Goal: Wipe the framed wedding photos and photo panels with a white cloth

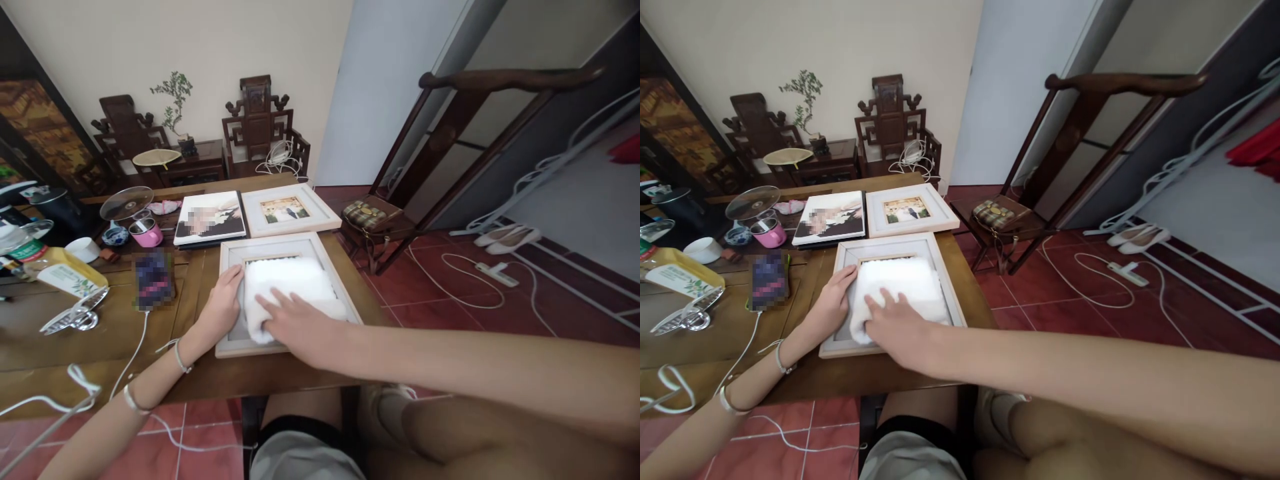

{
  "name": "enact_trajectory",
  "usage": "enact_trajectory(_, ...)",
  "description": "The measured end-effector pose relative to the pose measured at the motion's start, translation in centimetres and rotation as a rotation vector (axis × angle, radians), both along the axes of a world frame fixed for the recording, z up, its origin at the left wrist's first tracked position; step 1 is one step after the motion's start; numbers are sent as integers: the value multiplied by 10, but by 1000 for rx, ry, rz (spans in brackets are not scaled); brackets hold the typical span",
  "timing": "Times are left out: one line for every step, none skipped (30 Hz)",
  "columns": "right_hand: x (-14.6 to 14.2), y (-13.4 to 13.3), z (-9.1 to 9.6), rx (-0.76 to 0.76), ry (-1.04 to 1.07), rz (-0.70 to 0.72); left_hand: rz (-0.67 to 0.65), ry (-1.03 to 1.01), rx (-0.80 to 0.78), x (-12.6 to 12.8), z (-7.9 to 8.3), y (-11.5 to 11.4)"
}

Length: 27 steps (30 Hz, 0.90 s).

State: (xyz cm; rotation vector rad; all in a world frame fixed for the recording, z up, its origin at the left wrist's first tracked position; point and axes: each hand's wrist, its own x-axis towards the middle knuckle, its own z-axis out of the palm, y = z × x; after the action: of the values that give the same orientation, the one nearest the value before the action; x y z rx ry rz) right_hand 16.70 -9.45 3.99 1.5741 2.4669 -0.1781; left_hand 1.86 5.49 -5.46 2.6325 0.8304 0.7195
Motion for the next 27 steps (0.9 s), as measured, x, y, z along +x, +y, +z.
enact_trajectory(5,7,-7,53,-26,-5,-1,-6,-4,0,-2,1)
enact_trajectory(10,15,-13,103,-46,-10,-1,-13,-8,0,-3,2)
enact_trajectory(15,23,-17,137,-65,-17,-3,-19,-12,0,-5,3)
enact_trajectory(20,32,-20,153,-85,-29,-9,-23,-11,-1,-6,4)
enact_trajectory(25,42,-21,156,-109,-47,-15,-27,-7,-1,-7,5)
enact_trajectory(29,51,-20,154,-133,-67,-23,-30,0,-1,-8,6)
enact_trajectory(33,59,-19,156,-155,-89,-31,-29,8,-1,-8,7)
enact_trajectory(36,66,-17,164,-170,-113,-39,-26,15,-2,-8,8)
enact_trajectory(38,71,-16,175,-178,-133,-46,-21,21,-2,-7,8)
enact_trajectory(38,74,-14,182,-181,-147,-51,-17,26,-2,-7,9)
enact_trajectory(37,75,-13,177,-183,-151,-55,-12,29,-2,-7,9)
enact_trajectory(34,74,-12,157,-188,-151,-59,-10,33,-2,-6,9)
enact_trajectory(30,71,-10,126,-193,-149,-58,-11,36,-2,-6,9)
enact_trajectory(24,66,-8,94,-194,-145,-54,-13,37,-2,-5,8)
enact_trajectory(18,59,-4,64,-187,-142,-47,-15,36,-1,-5,7)
enact_trajectory(11,51,0,27,-173,-138,-37,-18,33,-1,-4,6)
enact_trajectory(4,42,6,-21,-152,-131,-26,-19,28,0,-3,4)
enact_trajectory(-2,33,13,-77,-123,-118,-16,-18,23,0,-2,3)
enact_trajectory(-6,24,21,-148,-91,-96,-5,-15,16,1,-1,2)
enact_trajectory(-10,16,29,-213,-54,-67,4,-10,10,1,0,1)
enact_trajectory(-12,8,36,-269,-15,-35,12,-5,3,1,1,0)
enact_trajectory(-12,2,42,-303,27,-4,20,-2,-4,1,2,-1)
enact_trajectory(-12,-2,47,-318,69,18,25,1,-9,1,2,-2)
enact_trajectory(-10,-4,49,-321,106,26,26,3,-14,1,2,-2)
enact_trajectory(-9,-5,49,-323,129,18,24,1,-16,0,1,-1)
enact_trajectory(-6,-3,47,-315,137,-1,22,-3,-17,0,1,-1)
enact_trajectory(-4,1,43,-292,133,-24,19,-6,-18,0,0,-1)
